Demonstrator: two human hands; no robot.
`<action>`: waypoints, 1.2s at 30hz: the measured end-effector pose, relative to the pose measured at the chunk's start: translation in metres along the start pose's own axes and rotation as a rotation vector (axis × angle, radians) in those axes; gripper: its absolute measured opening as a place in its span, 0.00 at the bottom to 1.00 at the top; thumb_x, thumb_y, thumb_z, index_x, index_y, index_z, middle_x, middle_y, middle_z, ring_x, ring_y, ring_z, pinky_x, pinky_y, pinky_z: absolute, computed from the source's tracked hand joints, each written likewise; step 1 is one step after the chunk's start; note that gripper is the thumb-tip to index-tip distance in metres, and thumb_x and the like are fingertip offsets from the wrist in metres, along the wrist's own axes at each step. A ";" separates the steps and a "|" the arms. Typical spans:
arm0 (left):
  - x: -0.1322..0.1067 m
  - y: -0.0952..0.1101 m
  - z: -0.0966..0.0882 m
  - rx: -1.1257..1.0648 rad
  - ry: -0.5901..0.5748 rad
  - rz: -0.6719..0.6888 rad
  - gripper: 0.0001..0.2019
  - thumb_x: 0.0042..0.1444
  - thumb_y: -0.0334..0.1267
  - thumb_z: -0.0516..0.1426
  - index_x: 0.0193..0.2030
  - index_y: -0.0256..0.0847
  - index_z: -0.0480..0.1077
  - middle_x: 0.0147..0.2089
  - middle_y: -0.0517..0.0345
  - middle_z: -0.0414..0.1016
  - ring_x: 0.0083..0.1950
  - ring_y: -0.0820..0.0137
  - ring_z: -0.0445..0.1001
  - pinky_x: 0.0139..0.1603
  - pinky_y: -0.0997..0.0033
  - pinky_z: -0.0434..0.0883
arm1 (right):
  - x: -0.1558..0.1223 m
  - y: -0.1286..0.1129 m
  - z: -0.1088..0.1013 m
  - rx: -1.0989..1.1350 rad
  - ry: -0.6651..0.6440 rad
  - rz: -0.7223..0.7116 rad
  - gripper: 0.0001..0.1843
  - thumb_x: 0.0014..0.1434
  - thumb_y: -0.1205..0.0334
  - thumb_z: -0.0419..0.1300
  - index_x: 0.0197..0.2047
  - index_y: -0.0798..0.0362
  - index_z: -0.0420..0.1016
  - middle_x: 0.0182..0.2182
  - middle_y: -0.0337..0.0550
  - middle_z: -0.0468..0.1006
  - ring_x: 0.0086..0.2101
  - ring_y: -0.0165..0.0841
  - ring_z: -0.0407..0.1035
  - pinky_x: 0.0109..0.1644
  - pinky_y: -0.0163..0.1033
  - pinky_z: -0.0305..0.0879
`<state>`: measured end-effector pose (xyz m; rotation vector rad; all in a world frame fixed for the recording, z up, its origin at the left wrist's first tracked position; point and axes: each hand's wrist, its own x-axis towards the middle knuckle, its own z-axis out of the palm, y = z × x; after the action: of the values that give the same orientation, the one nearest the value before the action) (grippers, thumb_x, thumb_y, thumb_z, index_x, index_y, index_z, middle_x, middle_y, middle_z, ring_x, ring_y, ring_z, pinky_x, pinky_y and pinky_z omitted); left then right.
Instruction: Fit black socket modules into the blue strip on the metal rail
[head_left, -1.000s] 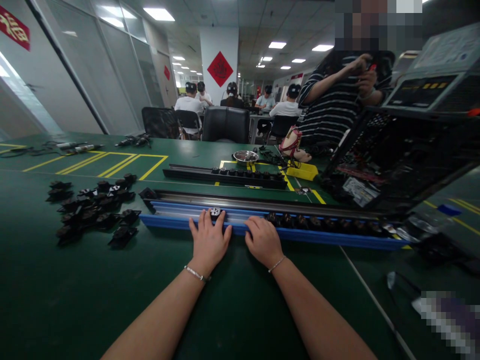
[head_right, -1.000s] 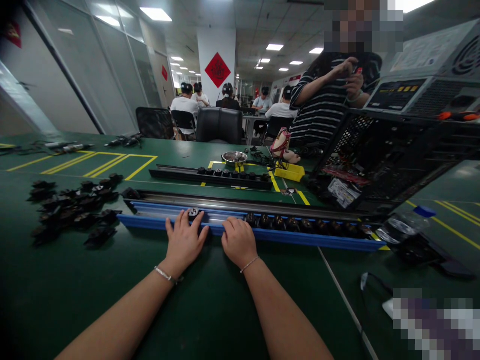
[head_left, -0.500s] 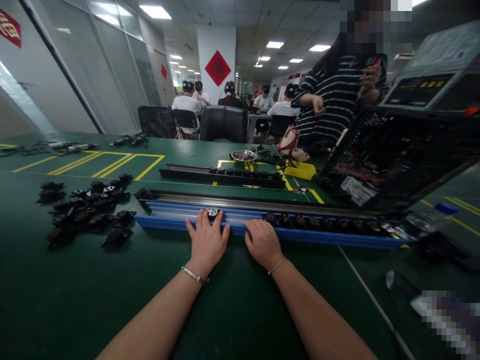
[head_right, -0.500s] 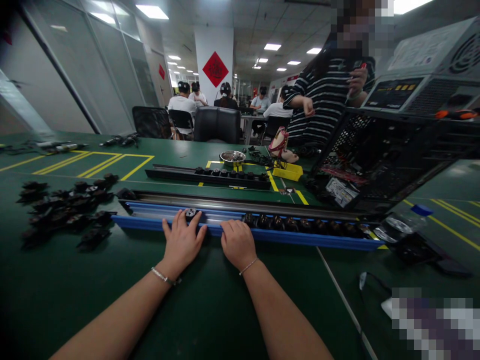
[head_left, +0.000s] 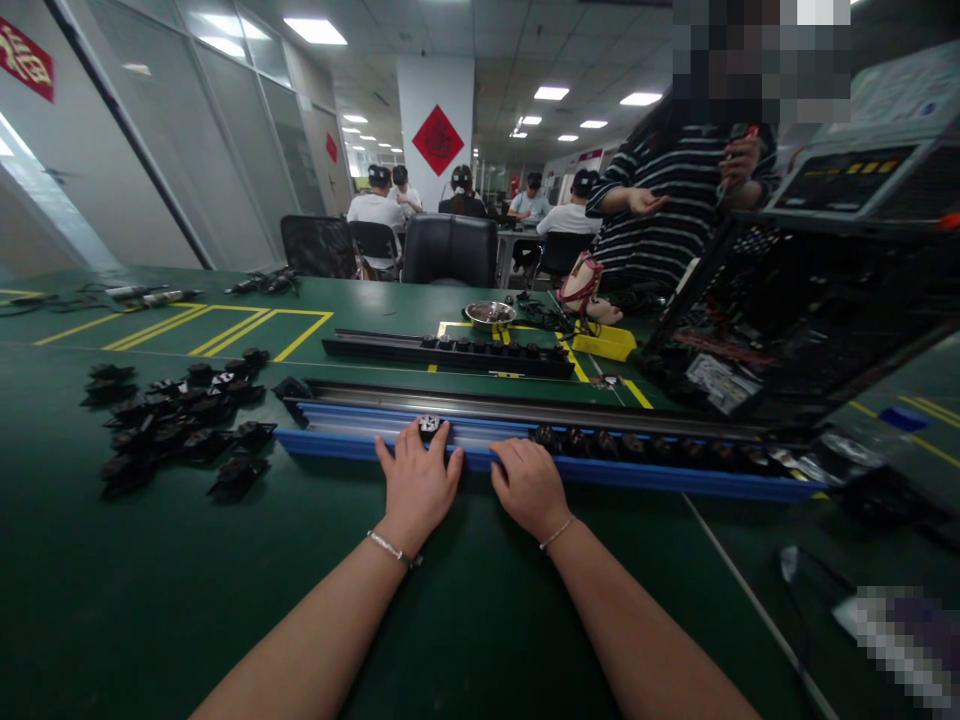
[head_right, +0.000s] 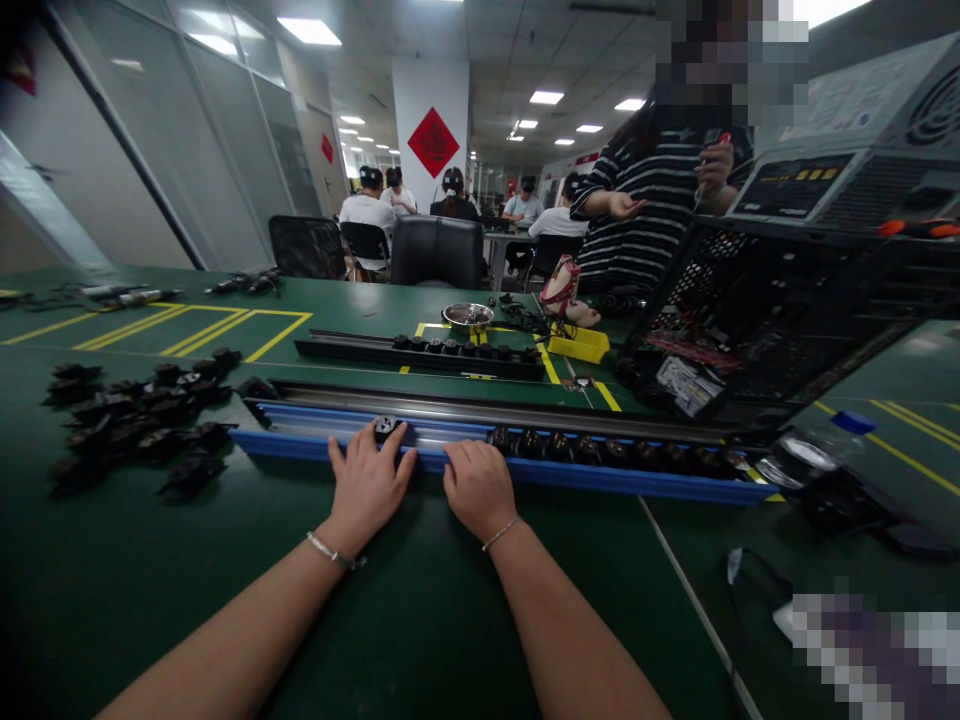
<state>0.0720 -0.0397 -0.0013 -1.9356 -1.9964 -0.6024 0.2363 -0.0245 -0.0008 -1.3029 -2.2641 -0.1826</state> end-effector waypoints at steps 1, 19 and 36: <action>0.000 0.000 -0.001 -0.002 -0.001 0.000 0.23 0.60 0.49 0.44 0.59 0.47 0.63 0.59 0.39 0.62 0.60 0.52 0.61 0.60 0.35 0.49 | 0.000 0.000 0.000 -0.004 0.003 0.003 0.11 0.59 0.65 0.51 0.44 0.54 0.71 0.39 0.46 0.74 0.40 0.36 0.64 0.46 0.40 0.56; -0.002 -0.002 -0.004 -0.010 -0.017 0.004 0.23 0.60 0.49 0.46 0.60 0.49 0.63 0.60 0.42 0.63 0.58 0.53 0.63 0.61 0.35 0.48 | 0.003 -0.003 0.007 -0.012 0.129 0.032 0.09 0.60 0.59 0.54 0.34 0.53 0.72 0.31 0.44 0.74 0.34 0.35 0.65 0.40 0.40 0.55; -0.003 -0.013 -0.006 0.042 0.004 -0.057 0.23 0.61 0.50 0.43 0.58 0.48 0.65 0.59 0.41 0.63 0.58 0.52 0.63 0.60 0.34 0.48 | 0.002 -0.004 0.006 -0.021 0.130 0.040 0.09 0.59 0.58 0.54 0.33 0.53 0.72 0.30 0.44 0.74 0.33 0.35 0.65 0.37 0.39 0.54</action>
<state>0.0590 -0.0454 0.0011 -1.8580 -2.0508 -0.5734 0.2298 -0.0224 -0.0045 -1.3070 -2.1310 -0.2700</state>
